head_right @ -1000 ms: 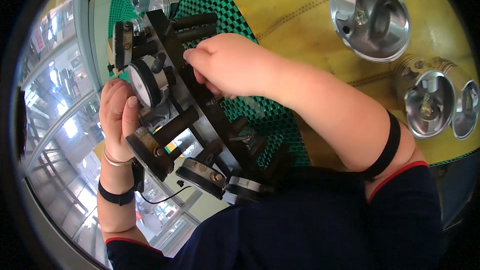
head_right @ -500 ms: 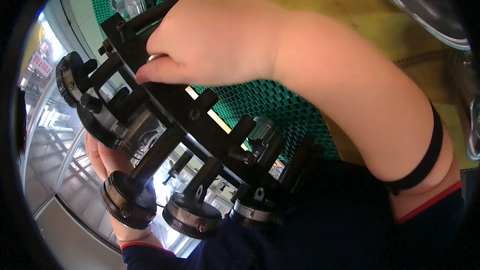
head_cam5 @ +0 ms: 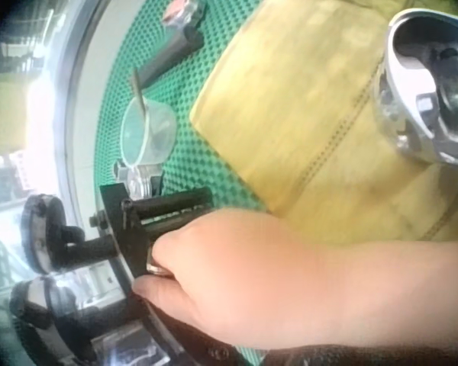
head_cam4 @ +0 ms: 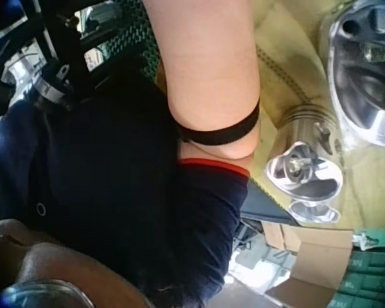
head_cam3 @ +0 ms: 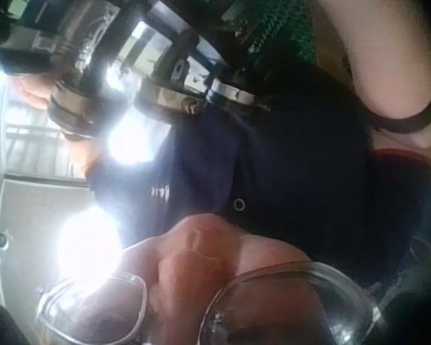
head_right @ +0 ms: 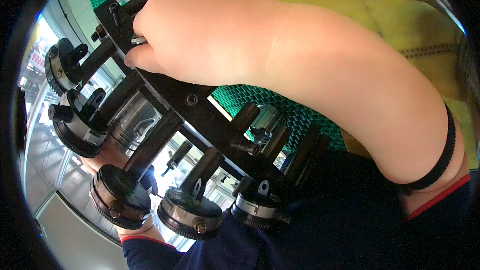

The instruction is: Measure the dimensions of metal pistons using a multi-dial gauge fixture.

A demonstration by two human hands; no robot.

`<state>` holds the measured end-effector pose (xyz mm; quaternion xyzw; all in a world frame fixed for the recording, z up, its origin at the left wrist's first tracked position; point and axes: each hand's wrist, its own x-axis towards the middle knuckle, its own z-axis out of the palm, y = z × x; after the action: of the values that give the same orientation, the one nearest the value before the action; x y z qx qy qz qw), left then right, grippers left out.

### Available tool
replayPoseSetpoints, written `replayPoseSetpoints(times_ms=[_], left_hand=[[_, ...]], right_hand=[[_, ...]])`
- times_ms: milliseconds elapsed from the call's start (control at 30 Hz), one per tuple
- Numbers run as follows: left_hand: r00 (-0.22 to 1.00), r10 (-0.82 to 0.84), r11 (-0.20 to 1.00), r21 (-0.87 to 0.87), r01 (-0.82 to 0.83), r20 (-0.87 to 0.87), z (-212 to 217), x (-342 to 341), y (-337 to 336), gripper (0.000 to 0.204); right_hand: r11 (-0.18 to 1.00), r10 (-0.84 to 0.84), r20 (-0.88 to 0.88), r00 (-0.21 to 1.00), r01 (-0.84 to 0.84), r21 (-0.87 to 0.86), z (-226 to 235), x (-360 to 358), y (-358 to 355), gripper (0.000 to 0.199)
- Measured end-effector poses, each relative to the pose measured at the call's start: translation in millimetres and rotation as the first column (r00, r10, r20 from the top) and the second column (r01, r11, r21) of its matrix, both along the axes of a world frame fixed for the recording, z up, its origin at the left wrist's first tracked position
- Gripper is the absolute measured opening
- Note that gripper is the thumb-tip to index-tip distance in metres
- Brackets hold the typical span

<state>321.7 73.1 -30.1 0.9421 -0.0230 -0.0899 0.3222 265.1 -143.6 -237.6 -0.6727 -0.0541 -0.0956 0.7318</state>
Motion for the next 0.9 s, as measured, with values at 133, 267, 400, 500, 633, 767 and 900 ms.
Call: replayPoseSetpoints(times_ms=[133, 267, 400, 500, 633, 767, 900], left_hand=[[0.996, 0.072, 0.986, -0.143, -0.08, -0.06, -2.2, 3.1, 6.6, 0.045], [0.983, 0.143, 0.948, -0.27, -0.169, -0.112, 11.7, 7.0, 22.3, 0.041], [0.969, 0.184, 0.9, -0.368, -0.233, -0.164, 23.9, 16.1, 37.9, 0.039], [0.994, 0.074, 0.995, -0.076, -0.069, 0.075, 16.4, 22.2, 39.3, 0.036], [0.933, -0.185, 0.931, 0.36, 0.066, 0.31, 12.1, 27.0, 40.1, 0.032], [0.78, -0.493, 0.672, 0.738, 0.06, 0.386, 11.2, 32.8, 42.0, 0.028], [0.583, -0.762, 0.286, 0.954, -0.086, 0.281, 15.1, 39.1, 48.9, 0.026]], right_hand=[[0.969, 0.21, -0.305, 0.929, -0.239, -0.061, 29.5, 12.8, -11.7, 0.04], [0.995, -0.005, -0.01, 1.0, 0.006, 0.102, 11.4, 7.7, -14.6, 0.041], [0.989, 0.058, -0.196, 0.979, -0.029, 0.146, 22.1, -1.6, -30.8, 0.042], [0.971, -0.184, -0.043, 0.982, 0.188, 0.147, 6.5, -10.4, -23.3, 0.041], [0.965, -0.188, -0.061, 0.98, 0.196, 0.173, 4.9, -15.6, -17.5, 0.041], [0.959, -0.189, -0.08, 0.979, 0.201, 0.197, 2.6, -18.1, -17.0, 0.041], [0.953, -0.183, -0.097, 0.978, 0.201, 0.228, -0.3, -18.3, -13.0, 0.041]])
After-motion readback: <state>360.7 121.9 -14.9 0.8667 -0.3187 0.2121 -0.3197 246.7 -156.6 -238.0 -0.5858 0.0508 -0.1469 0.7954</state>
